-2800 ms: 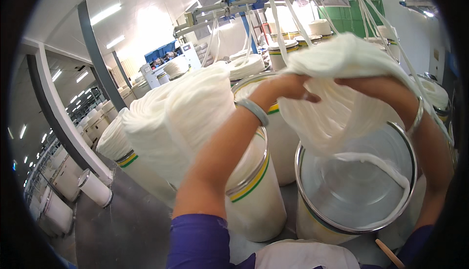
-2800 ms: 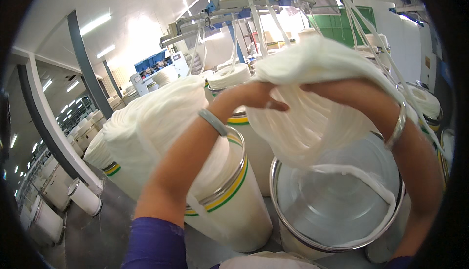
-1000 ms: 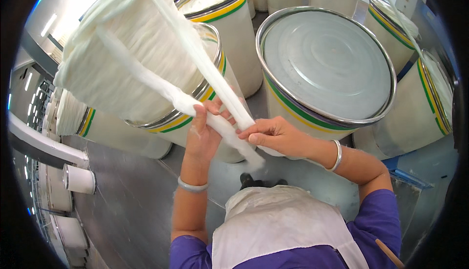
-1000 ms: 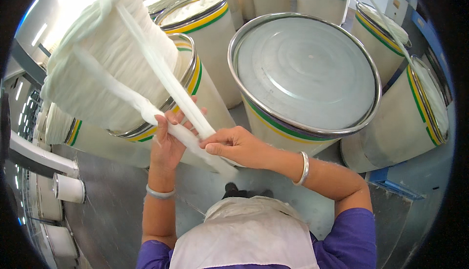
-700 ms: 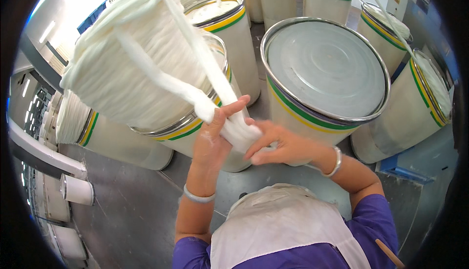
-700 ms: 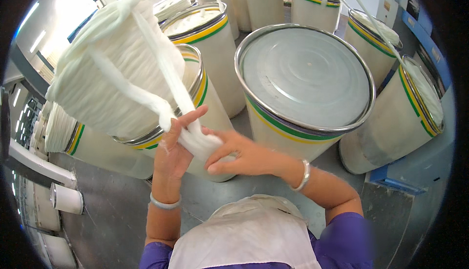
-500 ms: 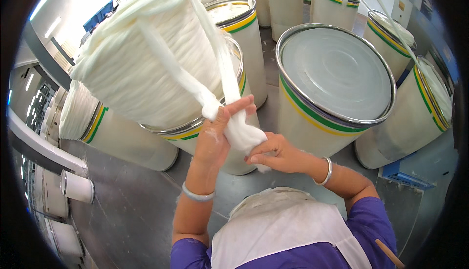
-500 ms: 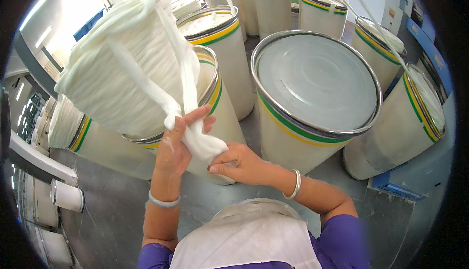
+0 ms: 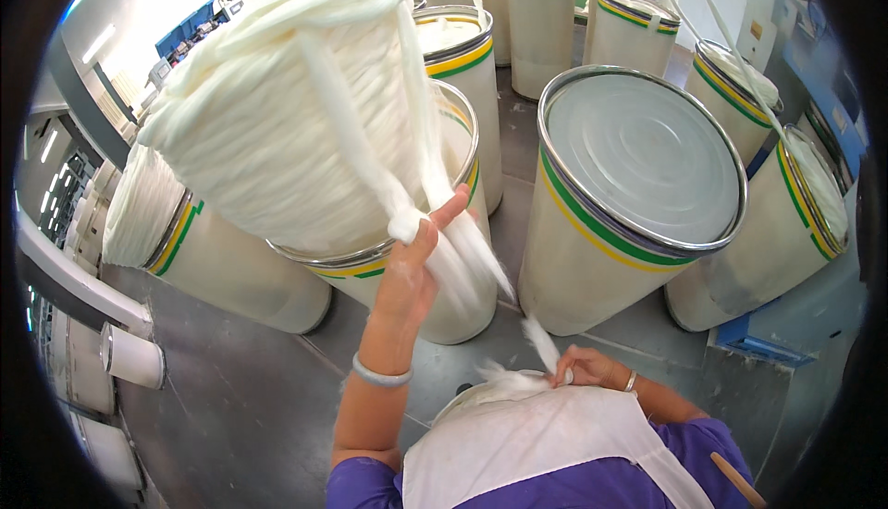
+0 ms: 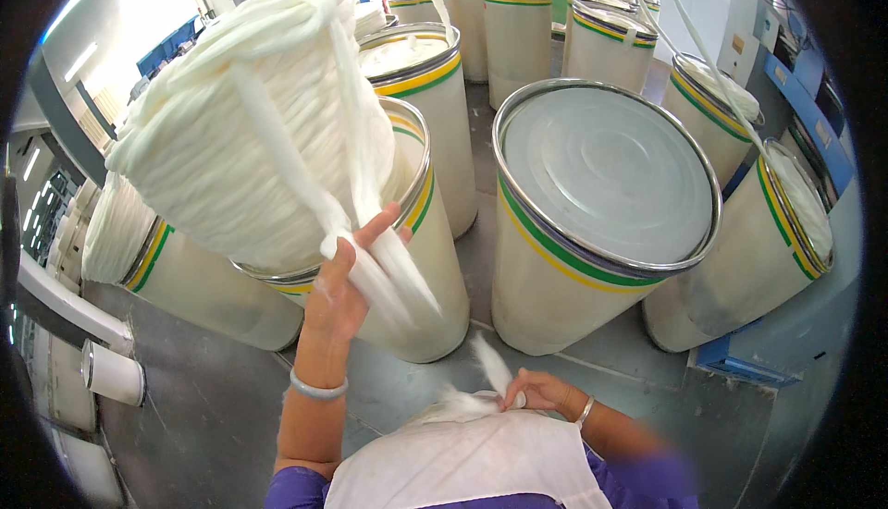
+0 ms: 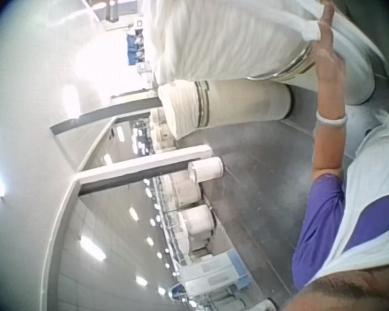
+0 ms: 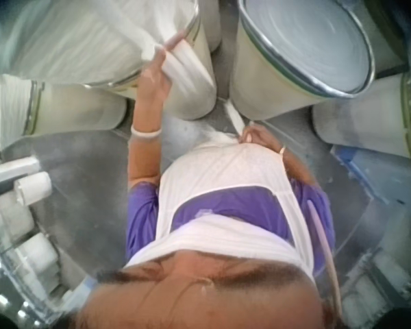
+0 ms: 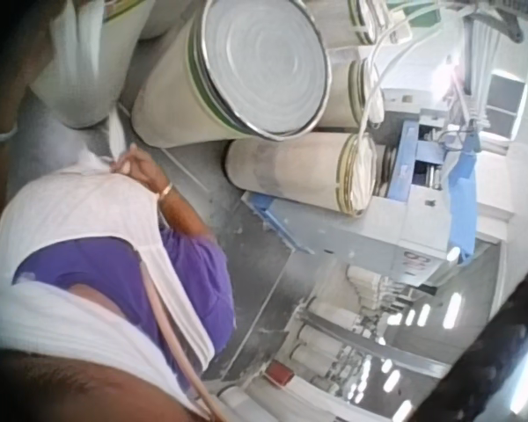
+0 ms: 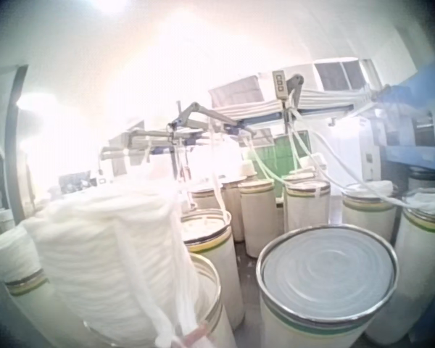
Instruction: The person loads white yarn from large cylindrical containers into a textile machine, then uses a screwdriver to adjust internal components. The person handles yarn bundles and machine parts throughout the process.
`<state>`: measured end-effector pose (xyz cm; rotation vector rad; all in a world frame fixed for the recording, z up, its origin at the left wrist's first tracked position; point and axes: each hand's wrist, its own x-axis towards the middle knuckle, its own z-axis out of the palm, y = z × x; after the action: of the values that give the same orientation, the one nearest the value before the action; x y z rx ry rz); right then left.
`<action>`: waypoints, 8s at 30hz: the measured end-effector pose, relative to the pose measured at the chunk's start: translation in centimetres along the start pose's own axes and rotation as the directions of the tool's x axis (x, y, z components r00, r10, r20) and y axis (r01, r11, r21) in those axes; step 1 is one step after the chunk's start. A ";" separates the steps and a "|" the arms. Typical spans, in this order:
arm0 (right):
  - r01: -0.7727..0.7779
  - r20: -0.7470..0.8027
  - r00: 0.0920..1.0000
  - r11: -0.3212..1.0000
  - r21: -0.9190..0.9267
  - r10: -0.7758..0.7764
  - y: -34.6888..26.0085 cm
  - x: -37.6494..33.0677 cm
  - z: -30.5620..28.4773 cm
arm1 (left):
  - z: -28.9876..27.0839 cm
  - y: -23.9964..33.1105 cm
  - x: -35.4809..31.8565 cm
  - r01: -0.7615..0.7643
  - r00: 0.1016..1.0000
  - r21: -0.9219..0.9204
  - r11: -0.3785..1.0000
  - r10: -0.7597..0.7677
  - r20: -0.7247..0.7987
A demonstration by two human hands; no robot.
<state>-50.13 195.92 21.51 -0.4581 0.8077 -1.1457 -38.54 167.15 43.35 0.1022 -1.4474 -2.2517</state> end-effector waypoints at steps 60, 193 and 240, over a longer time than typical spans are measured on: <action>0.606 0.656 -0.555 -0.789 -0.103 -0.512 -25.3 -8.5 23.6 | 1.6 5.9 0.1 -0.372 0.928 -0.326 0.869 0.344 -0.140; 0.133 -0.228 0.439 0.314 -0.940 -0.869 -31.9 -19.9 -4.5 | -2.6 -1.0 -4.1 -0.386 0.894 0.822 -0.418 0.049 0.444; 0.221 0.256 0.642 -0.145 -0.964 -0.723 -68.0 -1.0 7.3 | -3.1 -6.1 21.2 -0.626 0.767 0.741 -0.243 -0.365 0.528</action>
<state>-86.81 171.37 73.72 -1.9845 1.9258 -1.2255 -58.56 157.82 40.42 -0.3943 -3.0646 -0.0142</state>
